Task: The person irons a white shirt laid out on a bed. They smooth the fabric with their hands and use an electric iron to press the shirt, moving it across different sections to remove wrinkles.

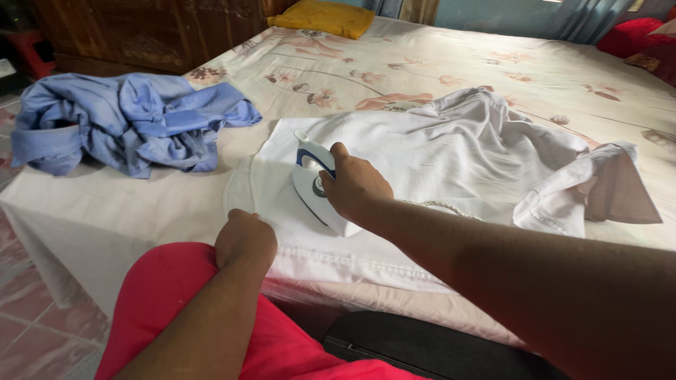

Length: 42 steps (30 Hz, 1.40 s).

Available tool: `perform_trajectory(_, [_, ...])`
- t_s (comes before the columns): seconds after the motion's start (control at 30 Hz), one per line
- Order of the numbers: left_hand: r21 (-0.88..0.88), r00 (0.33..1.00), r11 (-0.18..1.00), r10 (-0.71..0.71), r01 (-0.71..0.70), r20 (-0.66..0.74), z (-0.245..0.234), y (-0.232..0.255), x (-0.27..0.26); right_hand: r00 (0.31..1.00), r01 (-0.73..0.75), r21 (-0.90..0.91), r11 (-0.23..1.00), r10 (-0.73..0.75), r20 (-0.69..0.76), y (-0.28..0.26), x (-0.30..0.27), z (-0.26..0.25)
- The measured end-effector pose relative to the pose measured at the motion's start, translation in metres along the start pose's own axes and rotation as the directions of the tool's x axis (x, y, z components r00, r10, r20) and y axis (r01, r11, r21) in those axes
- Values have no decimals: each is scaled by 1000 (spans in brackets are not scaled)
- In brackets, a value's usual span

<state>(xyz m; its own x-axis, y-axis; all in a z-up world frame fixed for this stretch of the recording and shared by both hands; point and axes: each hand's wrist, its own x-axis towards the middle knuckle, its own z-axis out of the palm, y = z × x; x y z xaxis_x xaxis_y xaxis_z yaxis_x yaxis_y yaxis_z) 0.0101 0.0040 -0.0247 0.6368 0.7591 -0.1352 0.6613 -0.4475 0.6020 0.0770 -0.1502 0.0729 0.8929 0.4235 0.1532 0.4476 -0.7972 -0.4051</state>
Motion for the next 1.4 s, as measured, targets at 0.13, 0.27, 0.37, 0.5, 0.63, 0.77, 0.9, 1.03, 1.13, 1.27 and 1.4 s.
perform_trajectory(0.13, [32,999,999,-6,7,-36,0,1,0,999,-46,-1,999,46,4,21,-21,-16])
perform_trajectory(0.27, [30,998,997,-68,69,-12,-4,6,-3,987,-159,4,987,159,-7,54,-47,-28])
perform_trajectory(0.37, [38,994,994,-107,107,3,-5,8,-4,976,-199,-20,980,196,-90,81,-45,-33])
perform_trajectory(0.5, [46,999,998,-48,49,-24,-3,3,-2,957,-271,-5,962,270,-103,104,-17,-42])
perform_trajectory(0.63, [37,998,998,-53,54,-36,-3,2,-3,954,-297,-4,955,296,-47,116,-20,-47])
perform_trajectory(0.77, [42,996,995,-85,85,-2,-8,8,-8,967,-244,-59,968,238,-89,131,-51,-56])
perform_trajectory(0.9, [46,997,996,-77,77,-17,-11,9,-14,944,-321,-89,943,311,-111,134,-64,-64])
perform_trajectory(1.03, [22,998,998,-51,52,-33,-11,8,-16,925,-369,-105,924,353,-141,142,-54,-66])
perform_trajectory(1.13, [40,998,999,-10,13,-63,-10,3,-15,938,-334,-41,942,328,-114,156,-41,-69])
perform_trajectory(1.27, [59,999,998,-2,5,-47,-10,3,-15,878,-423,528,736,477,38,207,-26,-80])
perform_trajectory(1.4, [80,999,996,-23,26,-32,-9,5,-15,815,-226,474,851,432,-386,299,-64,-117])
